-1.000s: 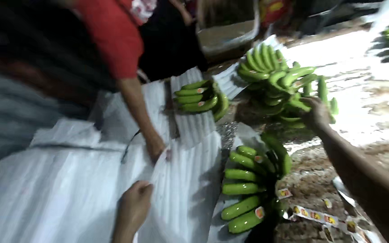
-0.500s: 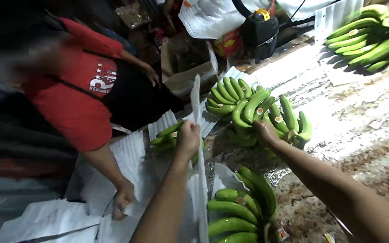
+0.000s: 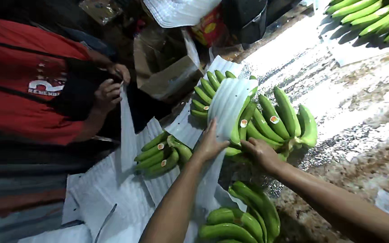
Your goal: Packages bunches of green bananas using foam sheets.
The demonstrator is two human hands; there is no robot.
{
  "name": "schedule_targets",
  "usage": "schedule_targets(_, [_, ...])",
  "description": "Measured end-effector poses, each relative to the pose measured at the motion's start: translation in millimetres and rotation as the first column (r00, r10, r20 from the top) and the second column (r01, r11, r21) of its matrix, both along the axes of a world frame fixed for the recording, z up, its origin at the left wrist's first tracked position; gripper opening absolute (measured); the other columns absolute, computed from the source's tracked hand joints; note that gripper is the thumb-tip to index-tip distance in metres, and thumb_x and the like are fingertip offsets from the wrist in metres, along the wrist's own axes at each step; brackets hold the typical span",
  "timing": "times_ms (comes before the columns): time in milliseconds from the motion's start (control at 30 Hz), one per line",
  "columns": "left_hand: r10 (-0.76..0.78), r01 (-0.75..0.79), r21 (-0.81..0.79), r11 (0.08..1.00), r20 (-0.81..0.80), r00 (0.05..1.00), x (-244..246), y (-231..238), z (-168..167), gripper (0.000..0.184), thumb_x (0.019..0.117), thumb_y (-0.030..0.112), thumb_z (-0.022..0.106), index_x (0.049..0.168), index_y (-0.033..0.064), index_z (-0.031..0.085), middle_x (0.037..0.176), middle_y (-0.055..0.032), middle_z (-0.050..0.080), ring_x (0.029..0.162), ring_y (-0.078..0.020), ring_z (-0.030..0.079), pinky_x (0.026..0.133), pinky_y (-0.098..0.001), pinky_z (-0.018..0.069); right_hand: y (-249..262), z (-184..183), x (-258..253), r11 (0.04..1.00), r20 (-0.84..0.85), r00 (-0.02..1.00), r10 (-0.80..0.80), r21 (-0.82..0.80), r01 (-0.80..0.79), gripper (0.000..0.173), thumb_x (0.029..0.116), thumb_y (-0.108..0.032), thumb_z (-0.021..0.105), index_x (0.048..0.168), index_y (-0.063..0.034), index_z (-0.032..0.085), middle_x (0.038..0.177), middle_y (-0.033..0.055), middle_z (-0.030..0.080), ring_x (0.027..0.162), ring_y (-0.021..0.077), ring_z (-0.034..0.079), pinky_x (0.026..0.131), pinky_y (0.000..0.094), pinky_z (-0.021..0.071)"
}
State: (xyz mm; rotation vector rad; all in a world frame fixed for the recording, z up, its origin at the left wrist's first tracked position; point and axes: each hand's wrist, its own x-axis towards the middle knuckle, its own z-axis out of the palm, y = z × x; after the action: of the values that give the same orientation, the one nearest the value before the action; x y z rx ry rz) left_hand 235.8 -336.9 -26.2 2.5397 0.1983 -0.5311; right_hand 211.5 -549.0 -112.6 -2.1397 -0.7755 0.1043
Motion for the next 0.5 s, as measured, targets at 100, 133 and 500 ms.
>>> schedule_targets(100, [0.233,-0.242,0.017,0.970,0.216,0.948,-14,20,9,0.039,0.1018,0.012,0.061,0.137,-0.0033,0.059,0.130,-0.0247,0.065,0.123,-0.0337,0.062,0.108,-0.0508,0.0459,11,1,1,0.996,0.057,0.997,0.043,0.071,-0.047,0.032,0.0932,-0.002,0.065,0.125,0.0024,0.068,0.106,0.0269,0.069,0.098,0.0444,0.070,0.084,0.0559,0.0580])
schedule_targets(133, [0.300,-0.309,-0.004,0.951,0.255,0.919,-11,27,14,0.029,0.1031,0.013,0.059,0.125,-0.0054,0.066,0.116,-0.0244,0.069,0.111,-0.0321,0.067,0.101,-0.0506,0.0494,12,0,-1,0.994,0.085,0.994,0.072,0.078,-0.079,0.031,0.0932,0.000,0.064,0.124,0.0017,0.068,0.105,0.0261,0.069,0.096,0.0435,0.070,0.080,0.0546,0.0594])
schedule_targets(500, [0.378,-0.388,-0.423,0.819,-0.110,0.919,-2,19,61,0.045,0.1134,0.036,0.027,0.109,0.0092,0.063,0.078,0.0013,0.063,0.066,-0.0039,0.062,0.061,-0.0227,0.0543,6,-21,-34,0.950,0.316,0.916,0.248,0.108,-0.294,0.041,0.0861,0.005,0.069,0.126,-0.0059,0.070,0.097,0.0178,0.069,0.089,0.0356,0.070,0.075,0.0435,0.0613])
